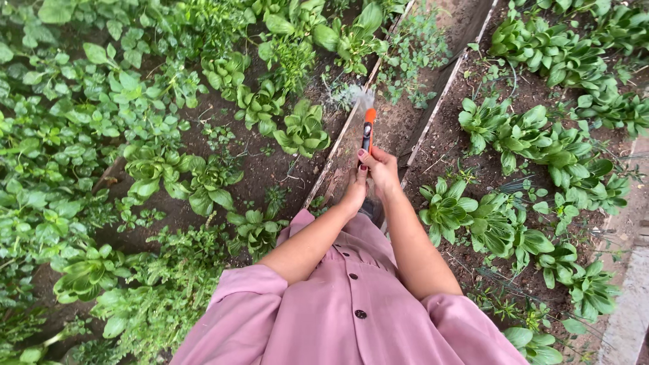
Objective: The person waters leafy green plants in raised garden beds using a hose with a spray nozzle. They move along the beds, directing water onto the foliage and soil.
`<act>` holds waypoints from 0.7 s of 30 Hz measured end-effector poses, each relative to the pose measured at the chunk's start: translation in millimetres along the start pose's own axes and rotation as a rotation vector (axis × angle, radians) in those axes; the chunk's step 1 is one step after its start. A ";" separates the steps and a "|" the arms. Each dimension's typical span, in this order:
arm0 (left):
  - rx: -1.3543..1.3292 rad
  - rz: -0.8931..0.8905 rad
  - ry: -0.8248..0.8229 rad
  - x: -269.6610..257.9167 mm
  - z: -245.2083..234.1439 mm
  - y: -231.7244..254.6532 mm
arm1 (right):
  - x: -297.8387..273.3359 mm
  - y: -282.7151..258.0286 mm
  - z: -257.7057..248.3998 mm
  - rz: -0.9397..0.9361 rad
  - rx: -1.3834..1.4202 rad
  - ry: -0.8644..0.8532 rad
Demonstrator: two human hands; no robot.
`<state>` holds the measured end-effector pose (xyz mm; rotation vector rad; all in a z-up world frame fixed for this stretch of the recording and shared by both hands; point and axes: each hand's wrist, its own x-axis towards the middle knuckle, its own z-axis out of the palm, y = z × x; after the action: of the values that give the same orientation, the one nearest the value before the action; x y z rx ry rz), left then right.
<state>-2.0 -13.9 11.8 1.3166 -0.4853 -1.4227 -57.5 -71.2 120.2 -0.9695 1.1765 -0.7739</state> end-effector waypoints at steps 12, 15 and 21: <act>0.090 0.201 -0.145 117.1 91.1 93.3 | 103.2 -111.4 -69.0 -0.291 0.038 -0.095; 0.022 0.171 -0.119 138.3 117.6 93.0 | 131.5 -117.0 -90.4 -0.254 0.038 -0.110; -0.037 0.139 -0.069 167.8 165.0 87.2 | 173.0 -133.2 -133.6 -0.215 -0.004 -0.143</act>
<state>-77.7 -248.1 61.1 1.1843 -0.5831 -1.3585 -148.8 -306.6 162.2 -1.1480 0.9607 -0.8575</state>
